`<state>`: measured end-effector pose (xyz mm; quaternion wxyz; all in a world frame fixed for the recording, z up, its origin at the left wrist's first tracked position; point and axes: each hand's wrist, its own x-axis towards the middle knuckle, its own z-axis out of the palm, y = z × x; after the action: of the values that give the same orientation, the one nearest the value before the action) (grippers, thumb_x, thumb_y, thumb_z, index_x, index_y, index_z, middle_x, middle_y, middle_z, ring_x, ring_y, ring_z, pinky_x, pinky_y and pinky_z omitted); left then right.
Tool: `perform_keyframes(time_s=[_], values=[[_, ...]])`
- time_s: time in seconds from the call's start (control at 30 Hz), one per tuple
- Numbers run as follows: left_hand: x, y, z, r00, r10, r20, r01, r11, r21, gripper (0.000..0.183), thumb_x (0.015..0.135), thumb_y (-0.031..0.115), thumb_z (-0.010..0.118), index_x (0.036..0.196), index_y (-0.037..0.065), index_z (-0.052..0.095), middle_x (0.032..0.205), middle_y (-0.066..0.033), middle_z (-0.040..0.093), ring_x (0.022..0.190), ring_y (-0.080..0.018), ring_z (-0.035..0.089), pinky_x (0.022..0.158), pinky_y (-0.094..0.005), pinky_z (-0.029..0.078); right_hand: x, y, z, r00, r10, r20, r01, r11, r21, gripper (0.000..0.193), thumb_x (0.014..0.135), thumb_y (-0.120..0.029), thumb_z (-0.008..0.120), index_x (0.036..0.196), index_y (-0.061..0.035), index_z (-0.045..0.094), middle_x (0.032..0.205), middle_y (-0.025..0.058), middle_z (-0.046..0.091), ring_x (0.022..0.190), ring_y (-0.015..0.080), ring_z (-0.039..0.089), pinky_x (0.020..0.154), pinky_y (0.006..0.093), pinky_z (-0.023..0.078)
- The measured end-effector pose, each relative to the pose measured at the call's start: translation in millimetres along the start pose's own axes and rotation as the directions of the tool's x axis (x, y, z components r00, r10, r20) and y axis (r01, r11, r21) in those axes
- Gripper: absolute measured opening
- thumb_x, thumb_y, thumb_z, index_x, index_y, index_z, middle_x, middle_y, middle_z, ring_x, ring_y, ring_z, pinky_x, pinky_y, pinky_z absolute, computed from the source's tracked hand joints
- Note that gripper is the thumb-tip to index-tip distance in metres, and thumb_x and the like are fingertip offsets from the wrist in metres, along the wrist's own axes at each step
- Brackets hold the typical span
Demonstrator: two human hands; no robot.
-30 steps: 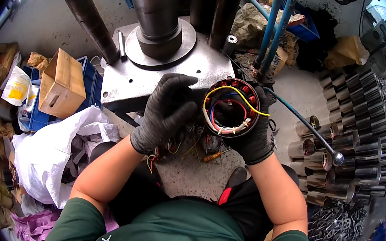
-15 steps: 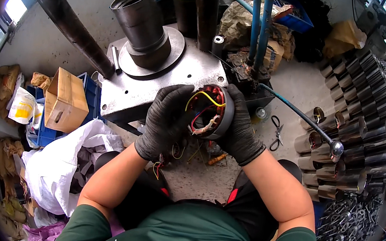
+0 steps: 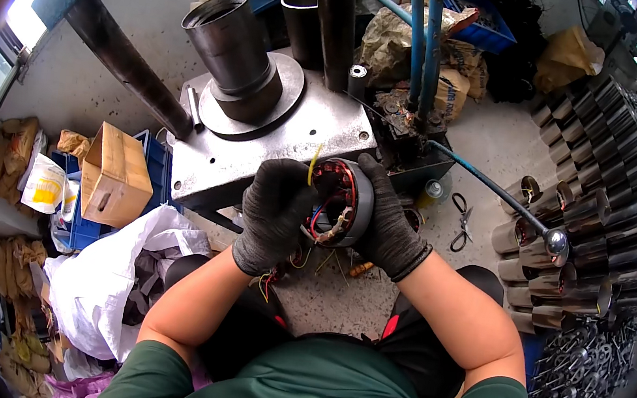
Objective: The person inserts wire-wound motor stators into metal cylindrical housings using a press machine, positioning each stator and housing under the press before removing the assembled unit.
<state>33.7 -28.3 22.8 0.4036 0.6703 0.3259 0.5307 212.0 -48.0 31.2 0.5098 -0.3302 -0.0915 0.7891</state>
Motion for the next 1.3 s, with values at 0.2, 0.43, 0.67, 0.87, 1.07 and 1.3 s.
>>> perform_keyframes(time_s=[0.2,0.43,0.67,0.87,1.07,1.3], values=[[1.6,22.4,-16.1,0.984,-0.070,0.166,0.045,0.988,0.149,0.014,0.089,0.001,0.074,0.102,0.004,0.069,0.093,-0.0132,0.070,0.082,-0.0244,0.072,0.075,-0.0336,0.057,3.8,-4.9,-3.9,0.995,-0.096,-0.007,0.096,0.995,-0.004,0.058,0.097,-0.057,0.059,0.126,-0.0074,0.064,0.117,0.0114,0.071,0.107,0.0252,0.068,0.098,0.0420,0.055],[8.1,4.7,-1.6,0.966,0.116,0.231,-0.162,0.968,0.190,0.033,0.081,-0.001,0.080,0.112,0.005,0.071,0.101,-0.0089,0.067,0.090,-0.0214,0.069,0.079,-0.0324,0.056,5.0,1.2,-1.3,0.994,-0.082,0.069,0.086,0.994,-0.067,0.059,0.096,-0.057,0.061,0.125,-0.0056,0.064,0.117,0.0136,0.071,0.107,0.0250,0.068,0.098,0.0420,0.056],[7.0,0.6,-28.1,0.996,0.074,-0.043,-0.080,0.983,-0.167,0.043,0.087,-0.007,0.072,0.128,0.003,0.061,0.122,-0.0101,0.060,0.103,-0.0191,0.067,0.091,-0.0319,0.056,4.0,-8.0,3.0,0.989,-0.065,0.136,0.049,0.992,0.113,0.072,0.095,-0.070,0.049,0.132,-0.0089,0.063,0.126,0.0132,0.068,0.115,0.0301,0.065,0.103,0.0472,0.053],[-2.9,6.0,-24.7,0.965,0.086,0.248,-0.089,0.996,0.001,0.085,0.067,0.009,0.095,0.142,0.011,0.054,0.155,-0.0163,0.037,0.139,-0.0319,0.049,0.109,-0.0415,0.050,-2.4,-16.7,5.8,0.965,-0.093,0.246,0.042,0.978,0.204,0.091,0.090,-0.082,0.043,0.142,-0.0087,0.054,0.137,0.0177,0.061,0.124,0.0342,0.060,0.107,0.0497,0.050],[-0.6,10.0,2.5,0.968,0.158,0.194,-0.188,0.971,0.149,0.056,0.068,0.009,0.094,0.117,0.009,0.065,0.160,-0.0236,0.034,0.136,-0.0388,0.053,0.110,-0.0447,0.049,5.2,-12.2,8.3,0.958,-0.109,0.265,0.068,0.985,0.161,0.098,0.091,-0.086,0.033,0.148,-0.0081,0.048,0.145,0.0189,0.055,0.130,0.0357,0.056,0.113,0.0523,0.045],[32.0,38.0,-25.5,0.980,0.086,0.177,-0.107,0.988,0.108,0.040,0.073,0.003,0.090,0.103,0.001,0.064,0.143,-0.0202,0.054,0.124,-0.0296,0.061,0.105,-0.0389,0.051,5.5,-25.4,30.3,0.836,-0.107,0.538,0.020,0.986,0.165,0.101,0.092,-0.085,0.034,0.155,-0.0068,0.038,0.150,0.0207,0.049,0.132,0.0365,0.055,0.114,0.0509,0.043]])
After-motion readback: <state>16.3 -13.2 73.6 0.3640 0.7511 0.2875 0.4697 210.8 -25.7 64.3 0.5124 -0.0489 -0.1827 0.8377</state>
